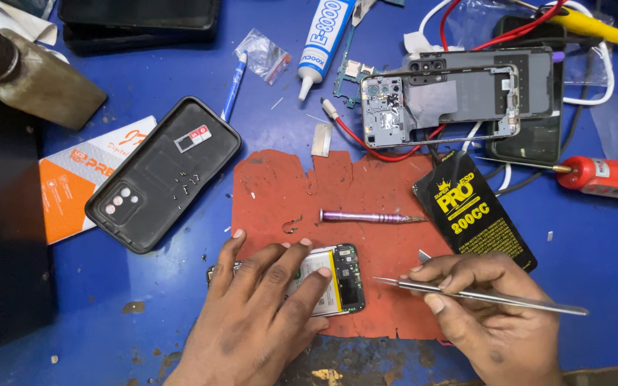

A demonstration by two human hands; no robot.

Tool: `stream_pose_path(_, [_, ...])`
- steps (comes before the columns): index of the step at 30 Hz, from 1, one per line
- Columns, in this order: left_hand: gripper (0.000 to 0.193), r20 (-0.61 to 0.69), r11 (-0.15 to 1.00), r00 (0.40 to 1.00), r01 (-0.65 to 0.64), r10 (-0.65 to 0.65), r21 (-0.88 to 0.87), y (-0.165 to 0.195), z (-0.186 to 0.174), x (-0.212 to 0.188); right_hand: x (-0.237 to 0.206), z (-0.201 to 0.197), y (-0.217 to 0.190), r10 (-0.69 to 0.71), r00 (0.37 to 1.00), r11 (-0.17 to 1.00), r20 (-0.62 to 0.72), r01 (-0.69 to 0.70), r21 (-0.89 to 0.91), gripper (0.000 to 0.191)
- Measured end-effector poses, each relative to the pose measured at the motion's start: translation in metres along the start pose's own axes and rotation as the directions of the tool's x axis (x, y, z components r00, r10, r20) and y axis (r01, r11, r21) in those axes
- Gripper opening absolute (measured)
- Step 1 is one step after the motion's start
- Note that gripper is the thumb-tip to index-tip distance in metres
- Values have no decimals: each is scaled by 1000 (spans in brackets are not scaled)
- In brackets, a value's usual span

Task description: The person reassembles a disassembled smartphone on a workbench. They align the back cover, press the edges, and use a screwdriver to fasten screws around the frame. The phone is then powered on and unlocked to confirm functionality.

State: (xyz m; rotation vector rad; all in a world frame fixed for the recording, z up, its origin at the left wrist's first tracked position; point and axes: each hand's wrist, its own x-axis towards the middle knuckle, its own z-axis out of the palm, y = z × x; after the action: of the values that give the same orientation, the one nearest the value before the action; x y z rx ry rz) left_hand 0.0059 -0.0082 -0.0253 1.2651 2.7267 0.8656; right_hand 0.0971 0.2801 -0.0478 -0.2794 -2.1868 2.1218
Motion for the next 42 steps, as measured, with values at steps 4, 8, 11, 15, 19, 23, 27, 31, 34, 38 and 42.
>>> stream_pose_path(4, [58,-35,999,999,-32,32,-3,0,0,1,7,6,-12,-50,996,994,-78,57,90,29])
stream_pose_path(8, [53,-24,999,999,-41,41,-6,1,-2,2,15,-6,-45,-134,991,864,-25,104,-493,34])
stream_pose_path(11, [50,-18,998,998,-58,58,-12,1,-5,2,25,-28,-60,-143,958,381,248,285,-880,32])
stream_pose_path(15, [40,34,995,996,-89,88,37,4,-8,-2,30,-38,-56,-55,939,251,339,342,-906,39])
stream_pose_path(19, [34,38,992,992,-118,116,53,12,-7,-6,27,-34,-59,-119,916,243,383,401,-883,33])
stream_pose_path(23, [33,80,989,991,-114,106,92,16,-4,-6,29,-27,-64,-147,923,257,356,383,-887,28])
stream_pose_path(27, [41,67,986,992,-113,105,121,17,-4,-3,29,-20,-63,-186,945,270,269,312,-911,23])
stream_pose_path(31, [68,45,997,996,-76,75,21,18,-9,-3,29,-13,-66,-199,943,246,266,310,-918,29])
stream_pose_path(34, [82,58,998,998,-35,32,56,20,-13,-2,29,-7,-69,-248,933,254,261,323,-912,30])
stream_pose_path(38, [85,-10,1000,1000,5,-6,-18,17,-23,-11,27,3,-71,-355,890,292,287,398,-870,24])
stream_pose_path(42, [83,-67,983,989,119,-129,-137,8,-34,-31,26,16,-68,-371,865,375,339,474,-797,23])
